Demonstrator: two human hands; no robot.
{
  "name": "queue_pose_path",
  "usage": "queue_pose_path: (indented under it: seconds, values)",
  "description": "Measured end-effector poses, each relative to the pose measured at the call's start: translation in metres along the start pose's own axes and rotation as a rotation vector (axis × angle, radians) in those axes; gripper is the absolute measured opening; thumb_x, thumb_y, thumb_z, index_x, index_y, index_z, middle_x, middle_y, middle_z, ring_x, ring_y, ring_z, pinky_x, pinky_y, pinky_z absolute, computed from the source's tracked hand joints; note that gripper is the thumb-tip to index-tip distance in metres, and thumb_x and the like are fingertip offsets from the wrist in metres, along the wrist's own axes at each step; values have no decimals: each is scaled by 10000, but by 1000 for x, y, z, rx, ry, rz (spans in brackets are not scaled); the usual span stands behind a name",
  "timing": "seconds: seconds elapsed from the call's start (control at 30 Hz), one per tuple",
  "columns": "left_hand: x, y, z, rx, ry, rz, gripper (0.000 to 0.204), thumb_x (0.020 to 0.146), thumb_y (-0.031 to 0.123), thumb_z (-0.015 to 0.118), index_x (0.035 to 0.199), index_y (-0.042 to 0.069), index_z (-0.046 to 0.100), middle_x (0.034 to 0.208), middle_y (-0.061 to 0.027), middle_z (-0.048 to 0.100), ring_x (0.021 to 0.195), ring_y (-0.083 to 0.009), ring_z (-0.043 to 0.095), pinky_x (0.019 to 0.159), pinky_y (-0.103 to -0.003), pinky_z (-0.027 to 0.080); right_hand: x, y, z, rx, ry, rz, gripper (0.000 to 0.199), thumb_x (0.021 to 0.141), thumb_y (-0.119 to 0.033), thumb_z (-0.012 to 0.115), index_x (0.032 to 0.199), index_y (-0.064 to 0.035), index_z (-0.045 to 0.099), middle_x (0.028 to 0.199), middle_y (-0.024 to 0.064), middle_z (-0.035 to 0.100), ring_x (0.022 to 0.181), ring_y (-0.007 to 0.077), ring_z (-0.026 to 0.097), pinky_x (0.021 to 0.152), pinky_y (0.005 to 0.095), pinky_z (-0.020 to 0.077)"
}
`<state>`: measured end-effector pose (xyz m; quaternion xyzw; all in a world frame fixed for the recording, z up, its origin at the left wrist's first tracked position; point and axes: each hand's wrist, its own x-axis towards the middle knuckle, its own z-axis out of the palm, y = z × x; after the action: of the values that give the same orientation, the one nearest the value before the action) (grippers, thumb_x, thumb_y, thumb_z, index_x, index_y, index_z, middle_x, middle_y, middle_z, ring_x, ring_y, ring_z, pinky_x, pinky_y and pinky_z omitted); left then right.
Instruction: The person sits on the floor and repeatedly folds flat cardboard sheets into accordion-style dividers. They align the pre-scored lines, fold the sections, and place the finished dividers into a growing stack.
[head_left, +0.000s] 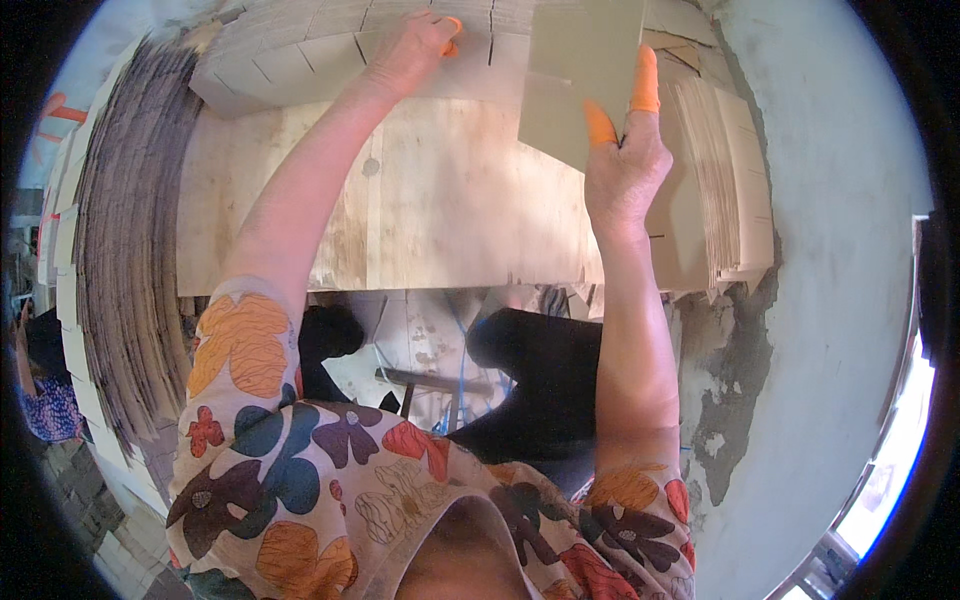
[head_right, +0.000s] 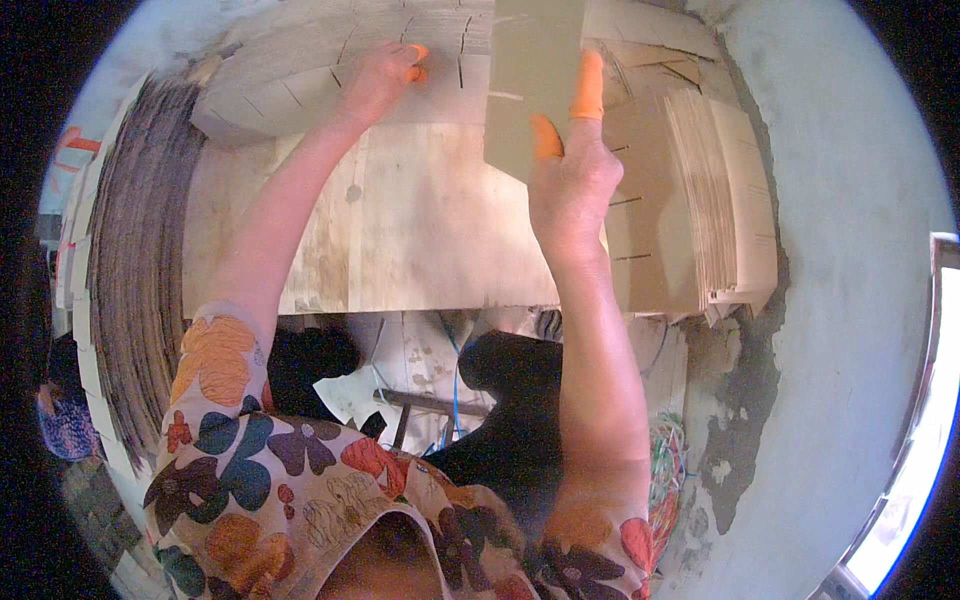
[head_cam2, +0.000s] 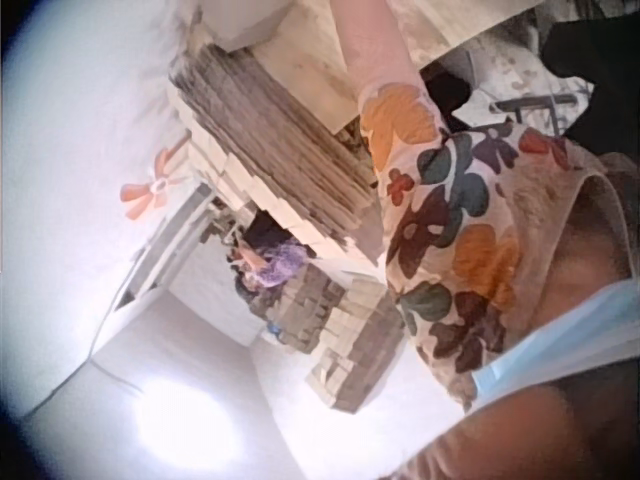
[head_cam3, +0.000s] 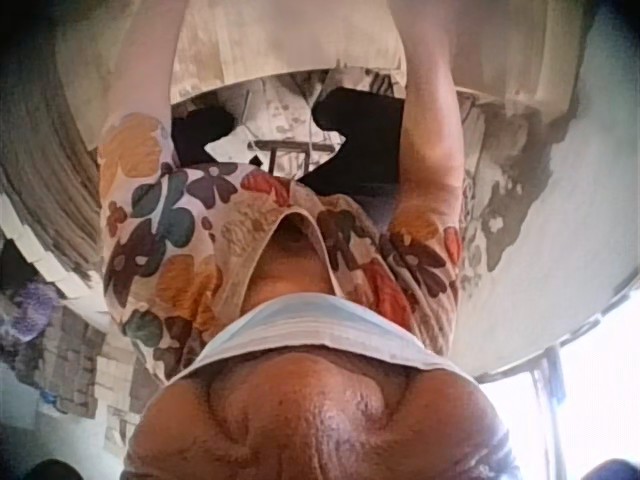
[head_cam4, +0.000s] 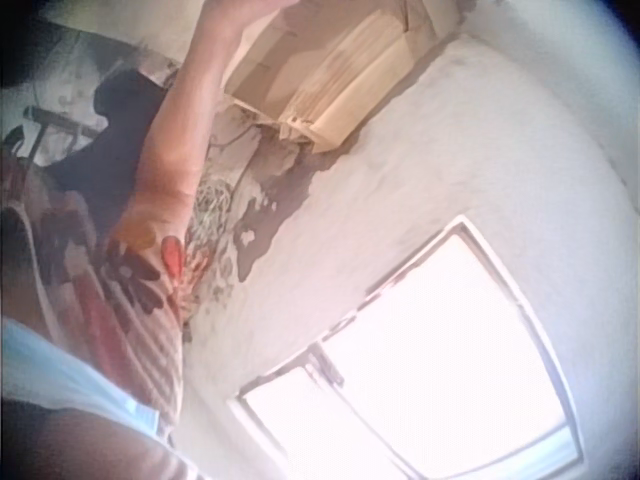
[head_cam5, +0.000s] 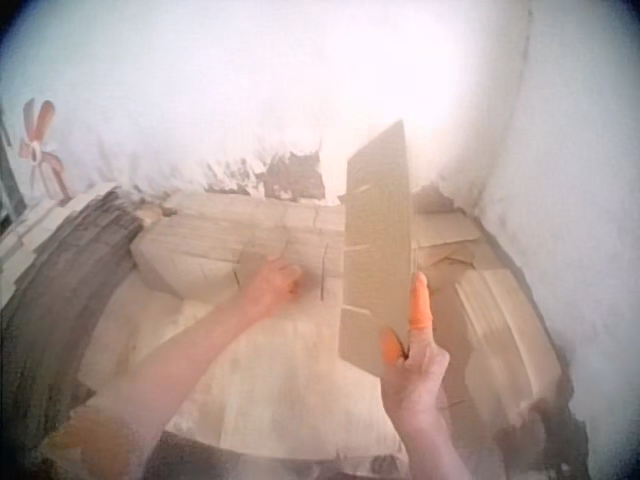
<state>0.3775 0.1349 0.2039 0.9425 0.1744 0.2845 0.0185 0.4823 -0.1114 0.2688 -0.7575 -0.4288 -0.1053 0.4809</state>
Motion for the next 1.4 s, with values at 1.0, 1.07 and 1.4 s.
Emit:
queue_pose_path:
  seconds: [1.0,1.07,1.4]
  values:
    - [-28,99,-91,-602,-136,-92,199,753,159,725,830,18,608,737,-103,598,699,-237,593,610,-330,476,-24,5,16,-220,-364,-172,555,760,70,529,1290,16,370,1128,248,513,758,407,613,597,459,519]
    - [-17,86,-95,-901,-243,-393,269,751,196,744,888,10,606,790,-122,612,753,-250,606,661,-338,482,-26,6,15,-216,-277,-173,528,782,54,532,1283,3,374,1116,247,517,783,414,611,607,466,519]
    - [8,2,-18,188,-111,-53,362,731,172,723,1010,36,537,961,-125,603,1002,-279,531,798,-380,463,-24,-8,9,-89,-295,-44,717,791,43,572,1425,-65,254,1050,197,552,777,390,610,643,423,530]
